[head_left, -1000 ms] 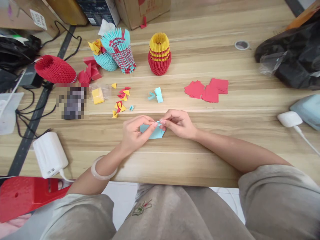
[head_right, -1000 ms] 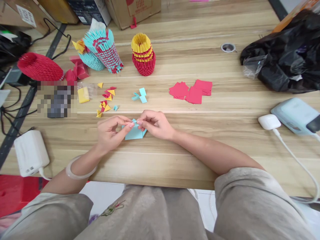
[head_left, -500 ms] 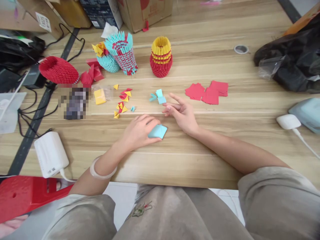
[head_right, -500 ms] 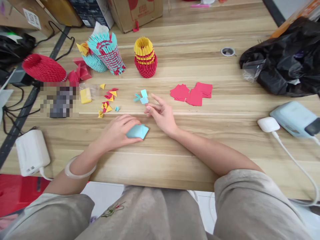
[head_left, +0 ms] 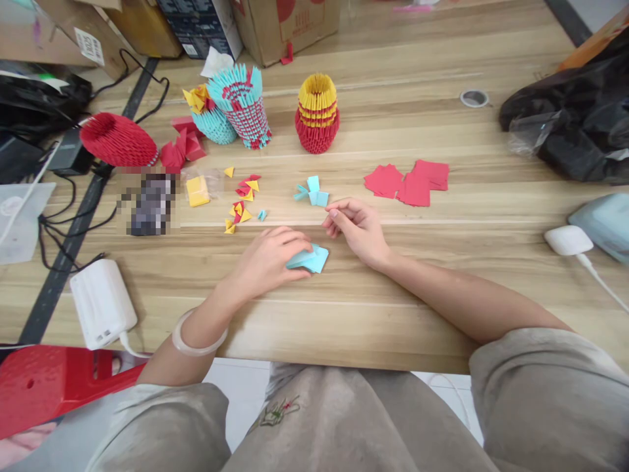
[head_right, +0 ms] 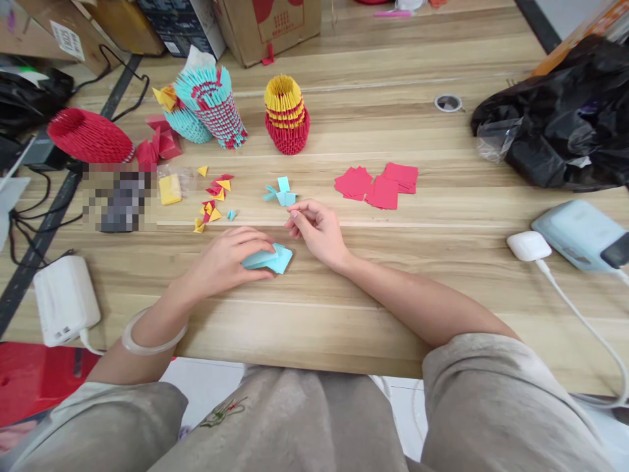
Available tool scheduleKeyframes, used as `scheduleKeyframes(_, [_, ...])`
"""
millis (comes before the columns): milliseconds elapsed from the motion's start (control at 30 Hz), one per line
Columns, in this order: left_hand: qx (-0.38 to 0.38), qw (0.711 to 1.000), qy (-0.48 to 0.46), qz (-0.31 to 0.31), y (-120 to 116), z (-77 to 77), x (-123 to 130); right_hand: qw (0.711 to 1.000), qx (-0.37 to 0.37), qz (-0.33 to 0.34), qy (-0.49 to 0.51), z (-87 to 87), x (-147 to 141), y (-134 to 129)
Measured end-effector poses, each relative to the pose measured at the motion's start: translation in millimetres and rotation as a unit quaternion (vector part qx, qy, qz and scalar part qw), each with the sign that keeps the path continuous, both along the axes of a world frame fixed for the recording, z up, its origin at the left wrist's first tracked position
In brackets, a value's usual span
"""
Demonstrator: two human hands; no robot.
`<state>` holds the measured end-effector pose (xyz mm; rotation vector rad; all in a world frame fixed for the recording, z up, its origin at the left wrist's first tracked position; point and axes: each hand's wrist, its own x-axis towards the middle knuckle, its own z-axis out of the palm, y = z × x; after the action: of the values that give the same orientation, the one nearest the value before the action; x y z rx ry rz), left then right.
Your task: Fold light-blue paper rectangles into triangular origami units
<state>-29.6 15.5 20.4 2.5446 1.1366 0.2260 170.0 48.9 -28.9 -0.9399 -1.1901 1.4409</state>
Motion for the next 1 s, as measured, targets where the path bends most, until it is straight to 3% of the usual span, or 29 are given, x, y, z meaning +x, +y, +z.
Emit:
scheduleKeyframes(233, [-0.016,0.996,-0.083,0.018,-0.1,-0.2,-2.4,1.000,-0.006,0.004,-0.012,1.3,-0.1,-1.1])
scheduleKeyframes(500, [0.005,0.998,-0.062,0.013,0.7,-4.0,-3.0,1.000,-0.011,0.012,-0.020,2.1,-1.4,-2.5])
scheduleKeyframes(800, [-0.035,0.995,-0.096,0.013,0.9,1.0,-4.9,1.000,-0.007,0.020,-0.018,0.9,-1.1,-3.2])
scheduleKeyframes(1000, [-0.065,0.996,-0.067,0.007,-0.1,4.2,-4.1,0.999,-0.007,0.022,-0.025,2.1,-1.7,-3.7])
